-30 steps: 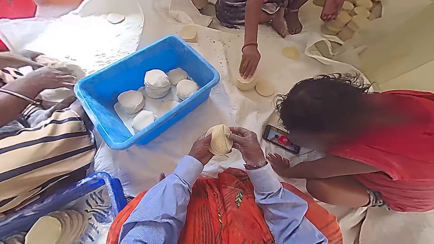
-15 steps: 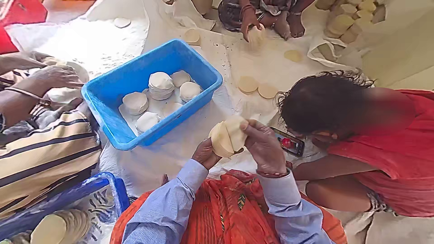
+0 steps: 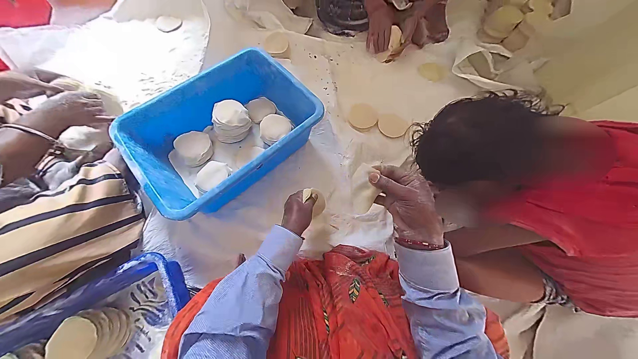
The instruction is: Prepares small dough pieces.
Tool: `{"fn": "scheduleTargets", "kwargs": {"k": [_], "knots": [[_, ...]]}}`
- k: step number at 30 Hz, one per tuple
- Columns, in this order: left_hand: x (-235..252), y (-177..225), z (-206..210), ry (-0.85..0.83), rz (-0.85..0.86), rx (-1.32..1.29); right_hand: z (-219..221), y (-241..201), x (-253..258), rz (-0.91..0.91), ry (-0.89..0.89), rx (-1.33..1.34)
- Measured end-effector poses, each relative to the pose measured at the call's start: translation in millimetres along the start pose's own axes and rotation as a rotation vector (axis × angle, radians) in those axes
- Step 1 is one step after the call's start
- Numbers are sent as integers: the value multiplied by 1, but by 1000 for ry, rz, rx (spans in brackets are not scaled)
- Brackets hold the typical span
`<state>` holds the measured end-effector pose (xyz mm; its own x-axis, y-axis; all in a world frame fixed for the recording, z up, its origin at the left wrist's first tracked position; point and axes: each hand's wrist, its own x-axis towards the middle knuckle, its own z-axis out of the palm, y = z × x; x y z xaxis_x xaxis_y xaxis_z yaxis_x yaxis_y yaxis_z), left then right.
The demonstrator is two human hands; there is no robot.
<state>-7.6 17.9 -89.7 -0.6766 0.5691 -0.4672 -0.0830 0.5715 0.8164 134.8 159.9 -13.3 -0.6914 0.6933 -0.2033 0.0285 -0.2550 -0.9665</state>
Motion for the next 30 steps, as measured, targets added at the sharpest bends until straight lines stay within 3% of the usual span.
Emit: {"fn": "scheduleTargets", "kwargs": {"k": [4, 7, 9, 14, 20, 26, 28, 30], "knots": [[2, -5, 5, -66, -333, -759, 28, -2, -3, 22, -126, 54], [-2, -9, 7, -217, -321, -1065, 40, 1, -5, 47, -160, 107], [-6, -9, 6, -307, -286, -1183, 37, 19, 1, 48, -118, -39], [-5, -9, 7, -256, -351, -1142, 25, 67, 13, 6, -44, -459], [-3, -10, 7, -250, -326, -1090, 19, 65, 23, 68, -73, -392], [-4, -8, 10, -217, -269, -987, 11, 59, 18, -78, 0, -732], [-5, -8, 10, -216, -256, -994, 4, 65, 25, 4, 73, -634], [-8, -5, 8, -247, -246, -1009, 2, 73, 34, 276, 81, -284]]}}
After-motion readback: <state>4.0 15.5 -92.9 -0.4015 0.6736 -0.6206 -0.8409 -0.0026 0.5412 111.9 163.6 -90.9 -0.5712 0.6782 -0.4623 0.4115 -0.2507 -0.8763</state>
